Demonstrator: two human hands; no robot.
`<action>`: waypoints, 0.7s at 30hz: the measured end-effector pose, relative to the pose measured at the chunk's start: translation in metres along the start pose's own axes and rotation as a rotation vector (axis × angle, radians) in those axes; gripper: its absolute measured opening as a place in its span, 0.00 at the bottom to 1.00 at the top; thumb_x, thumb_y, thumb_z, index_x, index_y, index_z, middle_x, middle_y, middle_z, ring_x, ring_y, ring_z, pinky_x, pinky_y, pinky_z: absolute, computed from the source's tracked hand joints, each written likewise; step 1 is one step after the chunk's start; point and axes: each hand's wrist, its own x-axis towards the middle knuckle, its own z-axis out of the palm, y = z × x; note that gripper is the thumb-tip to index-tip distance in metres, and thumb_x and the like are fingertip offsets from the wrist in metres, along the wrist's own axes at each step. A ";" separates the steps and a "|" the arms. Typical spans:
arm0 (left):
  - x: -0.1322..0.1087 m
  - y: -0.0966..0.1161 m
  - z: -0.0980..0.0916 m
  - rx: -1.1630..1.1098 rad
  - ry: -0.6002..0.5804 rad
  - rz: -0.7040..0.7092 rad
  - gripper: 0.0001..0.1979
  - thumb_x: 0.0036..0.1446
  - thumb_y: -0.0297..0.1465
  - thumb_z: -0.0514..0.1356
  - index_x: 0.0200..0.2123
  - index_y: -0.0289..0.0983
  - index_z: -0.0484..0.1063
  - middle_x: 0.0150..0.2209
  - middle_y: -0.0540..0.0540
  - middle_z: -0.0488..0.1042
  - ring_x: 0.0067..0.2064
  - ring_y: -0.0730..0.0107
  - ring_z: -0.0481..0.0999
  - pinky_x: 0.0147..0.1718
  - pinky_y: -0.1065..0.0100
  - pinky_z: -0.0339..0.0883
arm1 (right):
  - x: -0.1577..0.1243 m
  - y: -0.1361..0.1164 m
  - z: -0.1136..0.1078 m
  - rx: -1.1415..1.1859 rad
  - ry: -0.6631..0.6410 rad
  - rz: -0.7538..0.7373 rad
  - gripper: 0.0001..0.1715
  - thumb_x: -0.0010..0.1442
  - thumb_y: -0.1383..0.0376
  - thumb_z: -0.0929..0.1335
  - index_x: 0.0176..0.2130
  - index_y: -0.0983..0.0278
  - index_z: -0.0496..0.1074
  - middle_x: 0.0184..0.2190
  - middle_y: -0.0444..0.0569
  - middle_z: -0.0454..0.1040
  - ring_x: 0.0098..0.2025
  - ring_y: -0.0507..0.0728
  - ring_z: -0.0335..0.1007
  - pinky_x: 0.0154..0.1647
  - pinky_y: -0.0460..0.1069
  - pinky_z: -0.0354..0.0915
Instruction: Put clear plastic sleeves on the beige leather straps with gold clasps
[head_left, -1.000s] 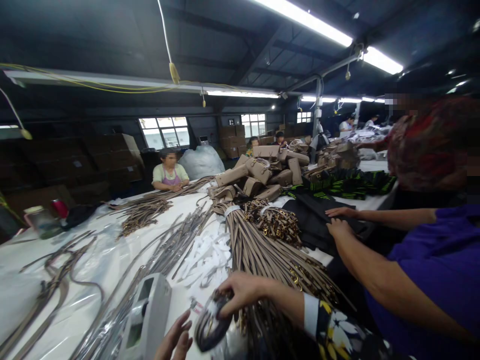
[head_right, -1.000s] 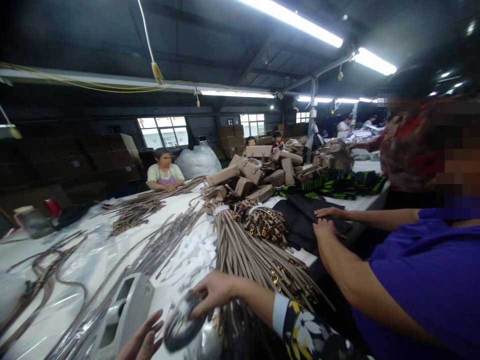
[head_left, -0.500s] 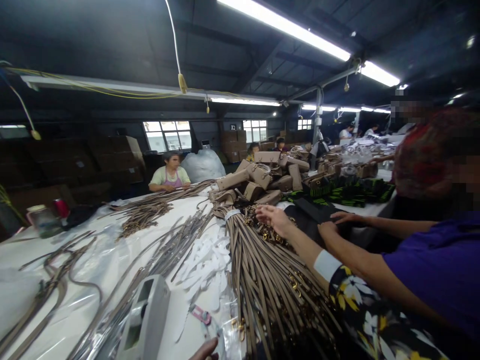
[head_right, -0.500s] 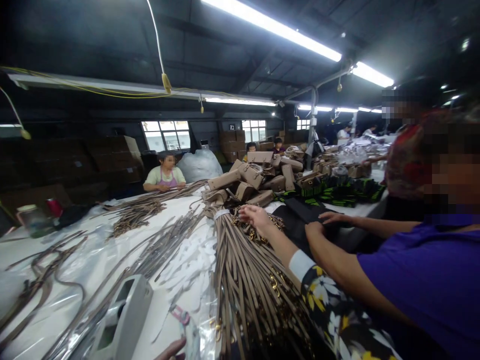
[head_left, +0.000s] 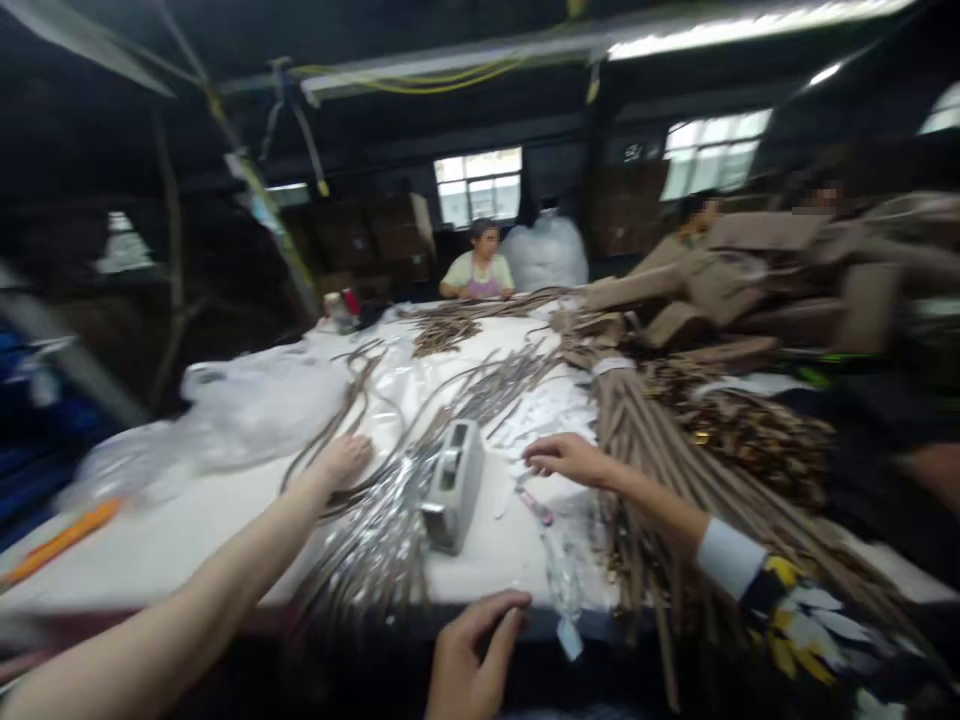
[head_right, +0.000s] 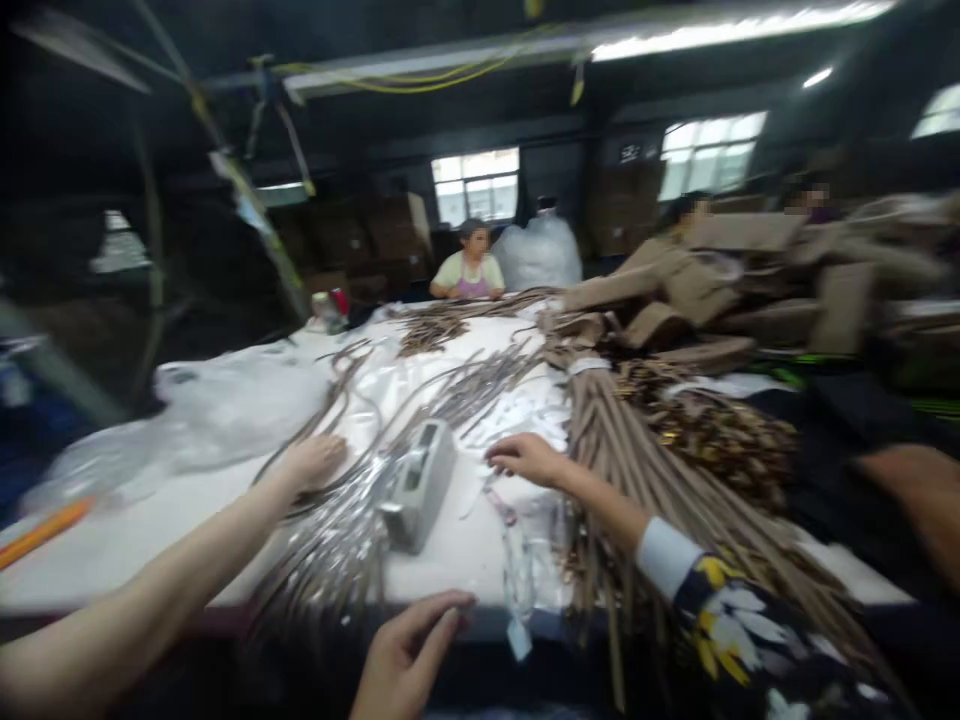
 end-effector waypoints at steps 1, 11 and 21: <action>-0.002 0.004 -0.004 0.003 0.006 -0.021 0.16 0.56 0.43 0.60 0.37 0.40 0.81 0.36 0.43 0.82 0.40 0.60 0.81 0.44 0.65 0.75 | 0.013 0.001 0.005 -0.021 0.003 -0.038 0.15 0.50 0.58 0.72 0.35 0.66 0.79 0.28 0.49 0.81 0.28 0.54 0.76 0.29 0.46 0.69; 0.022 -0.009 -0.099 0.452 0.488 0.054 0.12 0.63 0.31 0.56 0.47 0.40 0.76 0.47 0.44 0.78 0.50 0.64 0.75 0.55 0.65 0.65 | 0.099 -0.044 0.085 -0.181 -0.006 -0.332 0.18 0.58 0.52 0.67 0.29 0.63 0.78 0.20 0.45 0.76 0.23 0.53 0.70 0.28 0.46 0.64; 0.087 -0.040 -0.177 0.865 0.428 -0.182 0.03 0.54 0.29 0.64 0.33 0.35 0.77 0.38 0.40 0.78 0.47 0.57 0.73 0.47 0.61 0.63 | 0.035 -0.051 0.118 -0.080 -0.223 -0.313 0.17 0.60 0.55 0.66 0.38 0.62 0.79 0.28 0.49 0.80 0.27 0.56 0.74 0.32 0.49 0.69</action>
